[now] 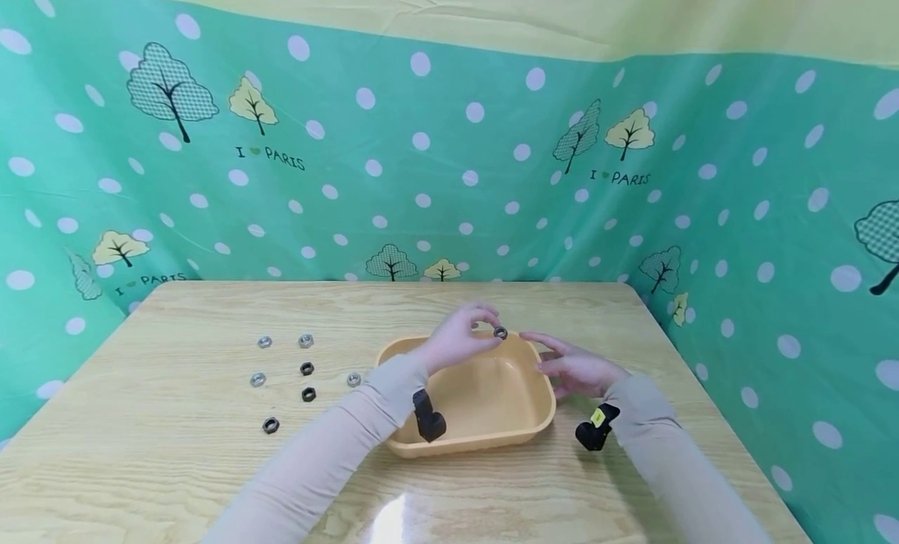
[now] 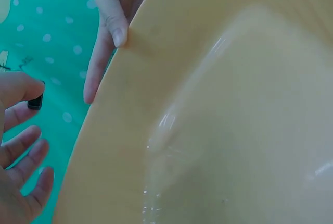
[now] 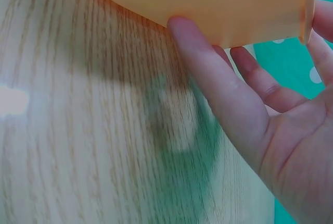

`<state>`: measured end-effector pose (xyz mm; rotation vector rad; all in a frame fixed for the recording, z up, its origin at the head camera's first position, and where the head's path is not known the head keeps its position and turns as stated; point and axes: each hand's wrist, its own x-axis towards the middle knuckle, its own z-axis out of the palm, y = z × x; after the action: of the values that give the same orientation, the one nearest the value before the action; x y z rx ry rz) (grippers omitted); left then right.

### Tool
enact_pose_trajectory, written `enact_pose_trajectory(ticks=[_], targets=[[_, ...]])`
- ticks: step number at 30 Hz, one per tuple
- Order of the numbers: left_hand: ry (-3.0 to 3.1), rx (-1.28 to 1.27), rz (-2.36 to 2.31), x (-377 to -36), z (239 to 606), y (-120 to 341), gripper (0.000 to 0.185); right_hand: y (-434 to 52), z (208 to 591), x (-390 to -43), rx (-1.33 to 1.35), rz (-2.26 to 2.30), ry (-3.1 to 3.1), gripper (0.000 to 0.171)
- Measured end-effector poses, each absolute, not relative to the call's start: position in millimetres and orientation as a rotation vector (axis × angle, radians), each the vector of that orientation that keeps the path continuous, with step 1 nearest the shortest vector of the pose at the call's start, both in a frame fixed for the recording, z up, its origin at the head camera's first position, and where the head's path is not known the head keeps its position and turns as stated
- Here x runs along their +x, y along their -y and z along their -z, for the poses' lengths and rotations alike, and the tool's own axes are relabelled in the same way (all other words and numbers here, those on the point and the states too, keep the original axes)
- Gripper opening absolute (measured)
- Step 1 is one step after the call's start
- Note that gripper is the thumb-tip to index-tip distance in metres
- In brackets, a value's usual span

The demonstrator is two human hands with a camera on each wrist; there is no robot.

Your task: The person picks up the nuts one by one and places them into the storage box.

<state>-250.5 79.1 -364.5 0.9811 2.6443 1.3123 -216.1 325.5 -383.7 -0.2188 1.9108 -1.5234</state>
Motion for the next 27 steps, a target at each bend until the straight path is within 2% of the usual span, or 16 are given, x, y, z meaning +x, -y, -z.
enact_pose_trajectory(ticks=[16,27], targets=[[-2.682,1.297,-1.074,-244.9,374.8,-81.7,0.019,-324.9,386.1,-215.5,-0.197,1.535,-1.92,0.069],[-2.596,1.389,-0.941,-247.0,383.6,-83.2,0.016,-325.5,387.1,-216.2,-0.201,1.562,-1.883,0.069]])
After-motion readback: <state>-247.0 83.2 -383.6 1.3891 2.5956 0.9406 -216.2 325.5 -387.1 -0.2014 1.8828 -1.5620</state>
